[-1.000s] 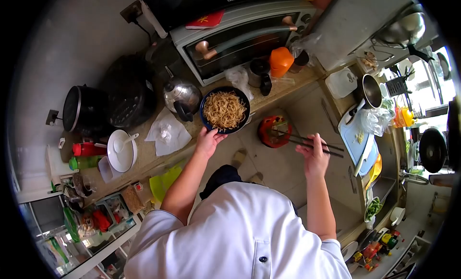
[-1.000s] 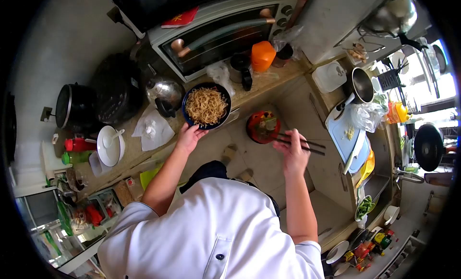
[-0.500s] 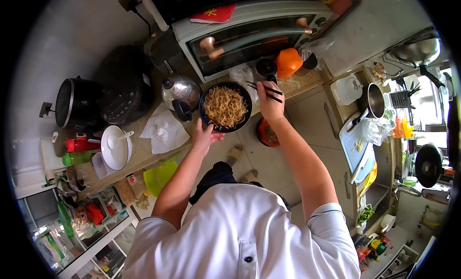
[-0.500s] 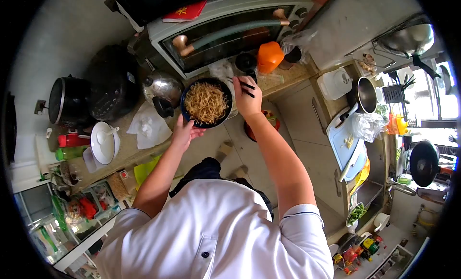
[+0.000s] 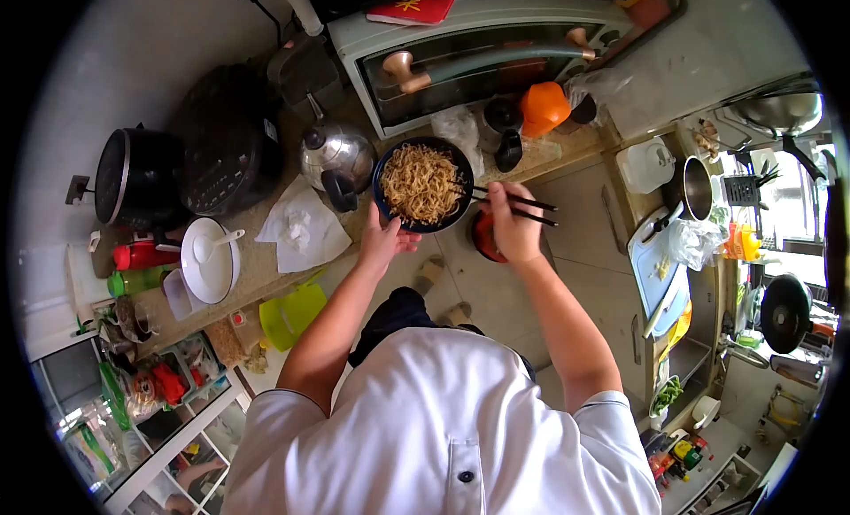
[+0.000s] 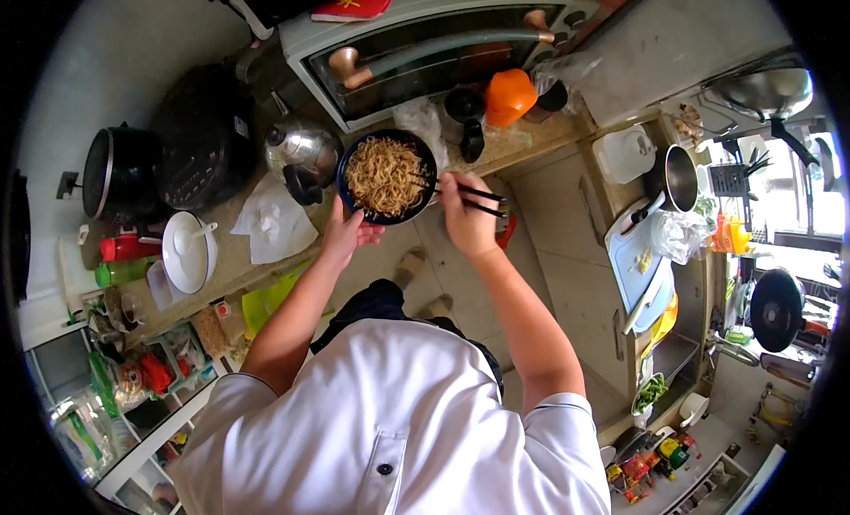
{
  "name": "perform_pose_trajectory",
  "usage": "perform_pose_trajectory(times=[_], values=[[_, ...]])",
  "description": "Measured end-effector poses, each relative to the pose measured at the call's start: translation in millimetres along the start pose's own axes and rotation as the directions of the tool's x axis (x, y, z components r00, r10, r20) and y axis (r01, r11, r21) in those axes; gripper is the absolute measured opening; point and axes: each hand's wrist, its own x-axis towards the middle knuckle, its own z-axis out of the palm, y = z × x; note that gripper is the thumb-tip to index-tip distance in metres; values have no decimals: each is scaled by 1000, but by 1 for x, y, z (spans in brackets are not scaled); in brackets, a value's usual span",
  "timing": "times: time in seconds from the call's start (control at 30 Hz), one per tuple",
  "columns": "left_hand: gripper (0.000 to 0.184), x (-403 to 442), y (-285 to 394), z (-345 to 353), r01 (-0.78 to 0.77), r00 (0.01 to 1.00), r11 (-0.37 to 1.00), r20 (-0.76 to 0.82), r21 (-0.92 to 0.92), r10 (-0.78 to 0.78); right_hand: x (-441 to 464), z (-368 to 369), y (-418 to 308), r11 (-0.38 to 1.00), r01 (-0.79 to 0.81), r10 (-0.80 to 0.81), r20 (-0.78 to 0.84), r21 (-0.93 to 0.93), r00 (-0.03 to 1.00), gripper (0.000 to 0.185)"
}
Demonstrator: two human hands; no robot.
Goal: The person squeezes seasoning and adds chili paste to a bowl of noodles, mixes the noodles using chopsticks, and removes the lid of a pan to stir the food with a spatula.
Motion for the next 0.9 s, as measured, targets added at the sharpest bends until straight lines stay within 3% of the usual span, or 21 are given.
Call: perform_pose_trajectory(times=[0.1,0.23,0.37,0.43,0.53,0.63,0.7,0.73,0.77,0.8,0.83,0.9], values=[[62,2,-3,1,3,1000,1000,-27,-26,-4,-10,18,9,991,-126,130,128,-35,983,23],[62,-2,-3,1,7,1000,998,-13,-55,-8,-17,24,22,978,-189,197,106,-86,975,27],[64,-9,-11,-1,-18,1000,996,1,-85,18,-17,35,0,967,-193,196,-6,166,980,27],[65,-10,-14,-1,-20,1000,996,6,-89,20,-8,44,18,992,-118,111,108,53,988,29],[67,-16,-14,3,14,998,994,-57,-105,-20,-6,49,16,972,-235,232,152,-2,961,28],[62,-29,-19,-3,-18,982,992,-188,-129,-7,-17,38,-5,953,-236,256,-84,190,963,24],[52,-37,-28,-19,-30,995,995,-100,-94,20,-25,23,-2,985,-156,158,-20,80,987,19],[37,-45,-30,-21,-35,991,994,-134,-108,20,-37,25,-1,1000,-5,4,46,14,999,15],[37,-49,-30,-27,-52,987,992,-159,-115,33,-43,29,-2,987,155,-150,117,-39,982,11],[33,-53,-32,-33,-21,987,996,-161,-92,6,-42,40,-19,867,485,-443,274,-110,854,2],[30,-59,-31,-37,13,987,998,-161,-66,-24,-45,49,-40,796,578,-460,443,-179,770,7],[25,-70,-33,-46,-36,973,997,-229,-73,18,-50,65,-35,737,667,-445,662,-113,603,16]])
